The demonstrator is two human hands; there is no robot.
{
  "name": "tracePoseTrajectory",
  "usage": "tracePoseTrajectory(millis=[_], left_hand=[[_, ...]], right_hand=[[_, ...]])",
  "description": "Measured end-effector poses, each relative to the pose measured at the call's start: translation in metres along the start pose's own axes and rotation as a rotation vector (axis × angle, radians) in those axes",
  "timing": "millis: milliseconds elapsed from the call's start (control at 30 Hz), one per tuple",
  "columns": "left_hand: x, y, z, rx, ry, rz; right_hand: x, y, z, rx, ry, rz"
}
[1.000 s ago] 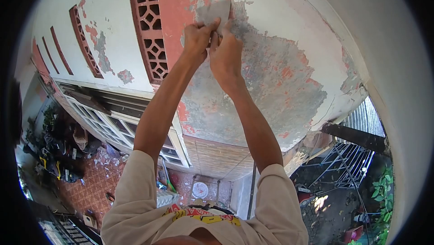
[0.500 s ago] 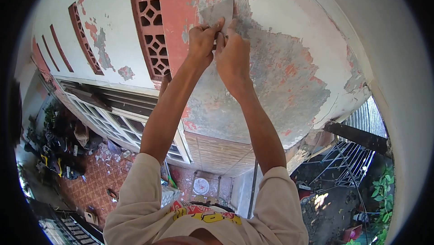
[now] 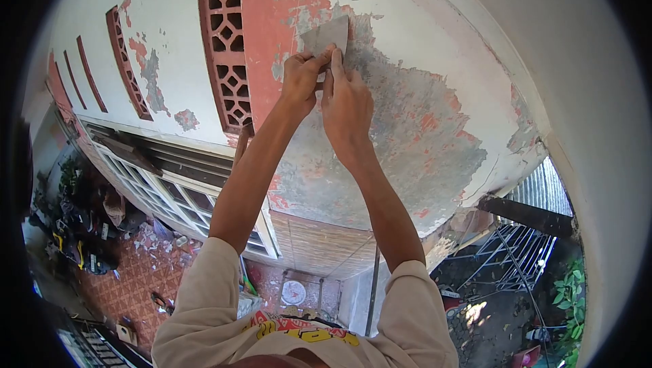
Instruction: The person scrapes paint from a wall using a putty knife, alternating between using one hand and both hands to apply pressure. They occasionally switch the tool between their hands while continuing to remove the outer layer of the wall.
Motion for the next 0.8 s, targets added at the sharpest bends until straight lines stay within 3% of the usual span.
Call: tracePoseTrajectory(millis=[333,533,800], left_hand=[[-0.014,-0.005,0.009,-0.089,-0.076,0.006],[-0.022,-0.01,0.014,-0.08,-0.114,0.002],[-0.018,-0.009,0.018,-0.056,-0.149,0.003]], right_hand=[[0.007,0.021,-0.007,0.175,-0.022,0.059],[0.014,0.023,-0.013,0.096,0.026,0.048],[0.011,0.026,-0.019,0.146,0.034,0.081]])
Point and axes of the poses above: each hand's wrist, its own y-axis towards the middle knuckle, its own z-axis out of the palm, x = y × z, the point moved 3 cm from there along y, towards the middle knuckle, and after that the axes turned 13 degrees about -z, right-handed, at the moved point
